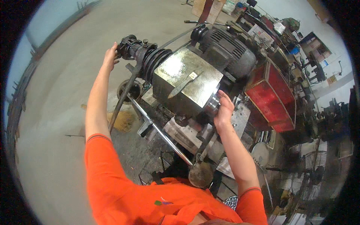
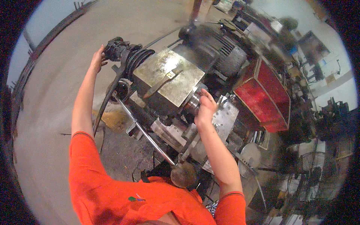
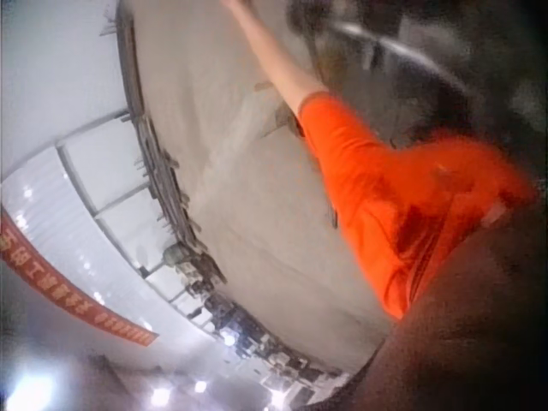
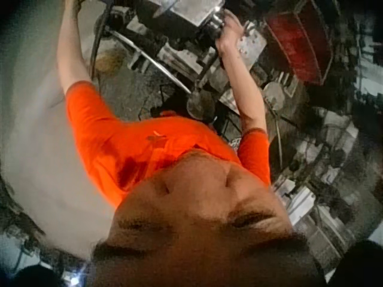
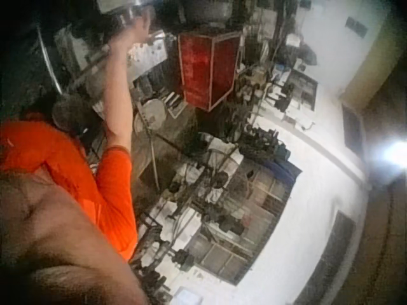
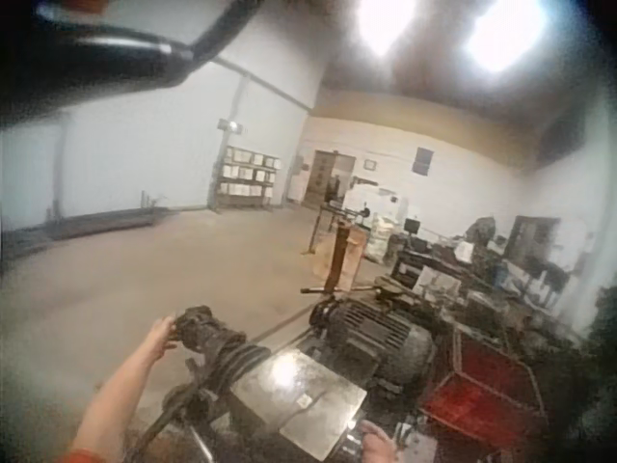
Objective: The person operates a metal cutting machine in a workshop, repeatedly inserting metal rods, actuating the cutting mechanism, and collecting the cut pieces. The person handles the rods and machine controls by hand throughout the sequence.
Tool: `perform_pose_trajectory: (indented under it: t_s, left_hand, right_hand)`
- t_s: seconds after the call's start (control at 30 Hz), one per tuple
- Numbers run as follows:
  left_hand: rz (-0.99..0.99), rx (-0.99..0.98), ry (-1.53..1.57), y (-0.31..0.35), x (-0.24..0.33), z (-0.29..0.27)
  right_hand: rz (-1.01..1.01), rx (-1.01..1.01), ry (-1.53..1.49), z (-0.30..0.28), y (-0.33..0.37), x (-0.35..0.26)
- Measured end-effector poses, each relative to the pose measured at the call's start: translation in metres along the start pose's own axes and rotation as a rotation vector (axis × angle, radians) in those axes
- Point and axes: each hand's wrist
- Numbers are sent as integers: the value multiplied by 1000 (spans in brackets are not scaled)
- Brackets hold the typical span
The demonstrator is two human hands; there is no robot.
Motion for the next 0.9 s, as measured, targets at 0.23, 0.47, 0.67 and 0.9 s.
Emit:
perform_pose_trajectory:
  t_s: [0.23,0.47,0.67,0.9]
  left_hand:
    - [-60,-299,260,-26,11,29]
    - [-2,-334,304,-57,8,24]
    - [-18,-316,238,-67,12,16]
    - [28,-338,274,-69,6,12]
  right_hand:
    - [-49,104,100,0,-7,17]
    - [-215,121,225,-1,-6,23]
    - [-277,85,264,3,0,20]
    - [-299,118,265,8,4,19]
Point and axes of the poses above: each hand's wrist, its own y-axis away from the middle knuckle, its own z-axis out of the palm, x = y × z, and after that the axes turned 15 degrees about -z, right-handed
